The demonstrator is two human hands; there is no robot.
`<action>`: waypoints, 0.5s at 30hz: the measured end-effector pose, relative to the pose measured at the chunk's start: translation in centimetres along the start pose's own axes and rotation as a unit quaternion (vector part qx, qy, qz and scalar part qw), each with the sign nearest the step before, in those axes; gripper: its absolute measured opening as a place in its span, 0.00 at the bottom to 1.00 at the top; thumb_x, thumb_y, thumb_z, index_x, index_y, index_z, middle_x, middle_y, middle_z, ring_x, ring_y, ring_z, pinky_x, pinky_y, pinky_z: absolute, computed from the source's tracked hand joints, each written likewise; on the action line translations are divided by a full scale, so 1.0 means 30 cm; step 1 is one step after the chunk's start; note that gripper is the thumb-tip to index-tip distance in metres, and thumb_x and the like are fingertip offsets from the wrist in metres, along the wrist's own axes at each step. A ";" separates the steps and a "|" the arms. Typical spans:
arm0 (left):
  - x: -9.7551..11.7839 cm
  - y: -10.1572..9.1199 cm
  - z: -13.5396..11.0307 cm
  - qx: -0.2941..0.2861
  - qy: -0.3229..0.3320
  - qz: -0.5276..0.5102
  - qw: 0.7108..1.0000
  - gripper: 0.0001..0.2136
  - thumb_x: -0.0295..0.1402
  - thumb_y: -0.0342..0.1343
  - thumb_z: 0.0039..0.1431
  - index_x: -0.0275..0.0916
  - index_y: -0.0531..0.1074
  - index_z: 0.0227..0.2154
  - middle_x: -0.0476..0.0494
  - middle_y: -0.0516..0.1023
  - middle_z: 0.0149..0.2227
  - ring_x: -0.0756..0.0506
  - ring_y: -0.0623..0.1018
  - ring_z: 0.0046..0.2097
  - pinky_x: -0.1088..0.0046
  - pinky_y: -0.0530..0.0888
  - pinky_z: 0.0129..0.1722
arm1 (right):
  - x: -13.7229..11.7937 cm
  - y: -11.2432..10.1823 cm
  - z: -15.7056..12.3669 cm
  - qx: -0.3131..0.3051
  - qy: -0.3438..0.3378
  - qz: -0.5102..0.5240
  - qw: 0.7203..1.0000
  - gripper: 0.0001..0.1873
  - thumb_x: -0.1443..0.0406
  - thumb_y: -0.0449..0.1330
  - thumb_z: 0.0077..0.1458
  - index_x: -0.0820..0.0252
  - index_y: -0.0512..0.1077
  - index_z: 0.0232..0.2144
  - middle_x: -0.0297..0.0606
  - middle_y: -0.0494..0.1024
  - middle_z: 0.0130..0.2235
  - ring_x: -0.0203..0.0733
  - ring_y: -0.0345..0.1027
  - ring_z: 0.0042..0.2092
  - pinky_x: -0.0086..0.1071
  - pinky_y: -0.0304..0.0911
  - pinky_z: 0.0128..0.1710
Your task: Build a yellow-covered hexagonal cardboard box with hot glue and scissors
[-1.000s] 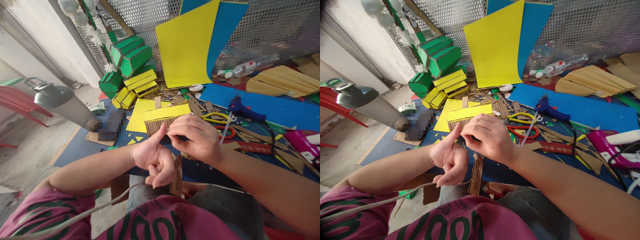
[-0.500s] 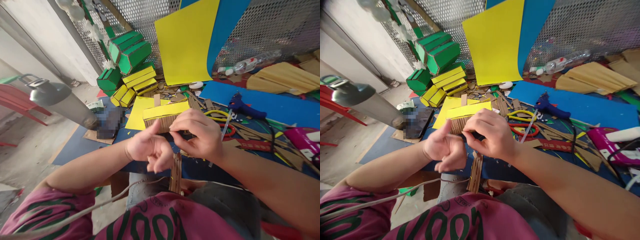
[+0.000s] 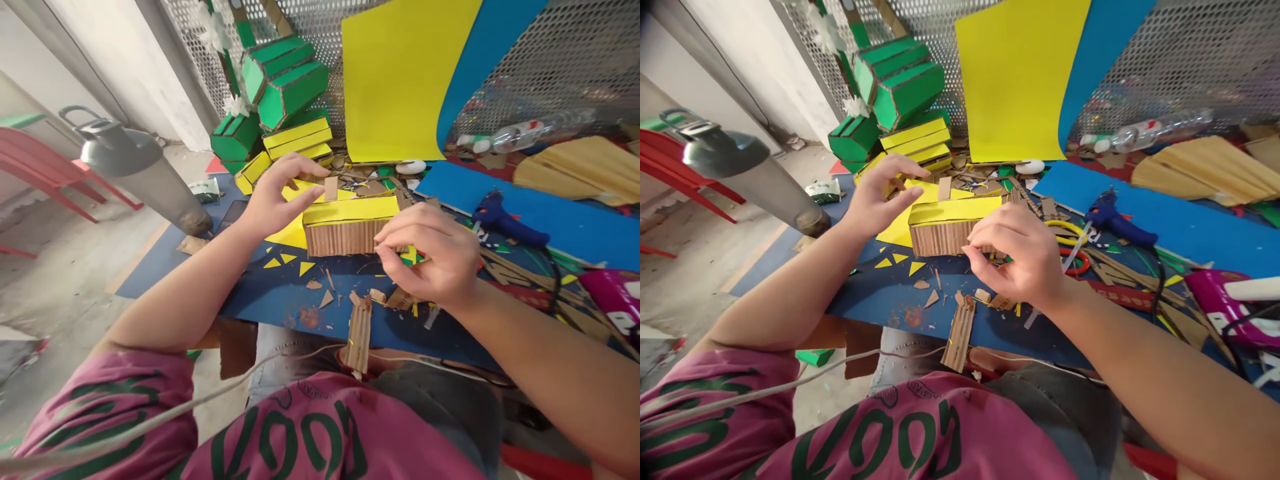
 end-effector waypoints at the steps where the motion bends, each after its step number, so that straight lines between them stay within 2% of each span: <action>1: -0.017 0.009 -0.003 -0.042 -0.006 0.006 0.999 0.30 0.63 0.61 0.71 0.43 0.81 0.60 0.34 0.83 0.60 0.37 0.81 0.63 0.61 0.81 0.55 | 0.008 -0.006 -0.001 0.003 -0.001 -0.006 1.000 0.07 0.69 0.69 0.61 0.49 0.78 0.36 0.34 0.88 0.36 0.48 0.83 0.37 0.44 0.76 0.39; 4: -0.046 0.042 -0.021 -0.152 0.001 0.001 0.988 0.37 0.64 0.62 0.70 0.43 0.74 0.70 0.32 0.76 0.70 0.32 0.74 0.72 0.51 0.73 0.71 | 0.047 -0.025 -0.009 0.005 -0.008 -0.048 0.999 0.09 0.68 0.70 0.59 0.48 0.79 0.40 0.36 0.88 0.39 0.51 0.83 0.39 0.48 0.76 0.42; 6: -0.054 0.060 -0.030 -0.188 0.014 -0.006 0.982 0.41 0.65 0.65 0.66 0.43 0.72 0.71 0.31 0.75 0.71 0.30 0.74 0.72 0.48 0.69 0.74 | 0.081 -0.033 -0.015 -0.009 -0.018 -0.092 0.996 0.11 0.67 0.70 0.58 0.49 0.79 0.43 0.41 0.88 0.42 0.54 0.82 0.42 0.50 0.75 0.44; 9: -0.063 0.074 -0.033 -0.201 0.017 -0.019 0.979 0.42 0.66 0.67 0.63 0.42 0.73 0.70 0.31 0.78 0.68 0.30 0.77 0.69 0.49 0.71 0.72 | 0.135 -0.038 -0.026 -0.035 0.002 -0.132 0.991 0.14 0.64 0.72 0.59 0.50 0.80 0.48 0.45 0.87 0.47 0.60 0.82 0.48 0.55 0.75 0.48; 15: -0.075 0.078 -0.027 -0.200 0.021 -0.019 0.979 0.38 0.65 0.67 0.64 0.43 0.76 0.65 0.32 0.80 0.66 0.30 0.79 0.67 0.50 0.73 0.71 | 0.184 -0.035 -0.043 -0.099 0.107 -0.129 0.981 0.24 0.60 0.73 0.60 0.50 0.79 0.58 0.49 0.81 0.58 0.69 0.76 0.60 0.68 0.72 0.62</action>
Point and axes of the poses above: each hand's wrist, its own z-axis towards the middle knuckle, its own y-axis out of the palm, x = y × z, the point moved 3 cm from there along z, towards the middle knuckle
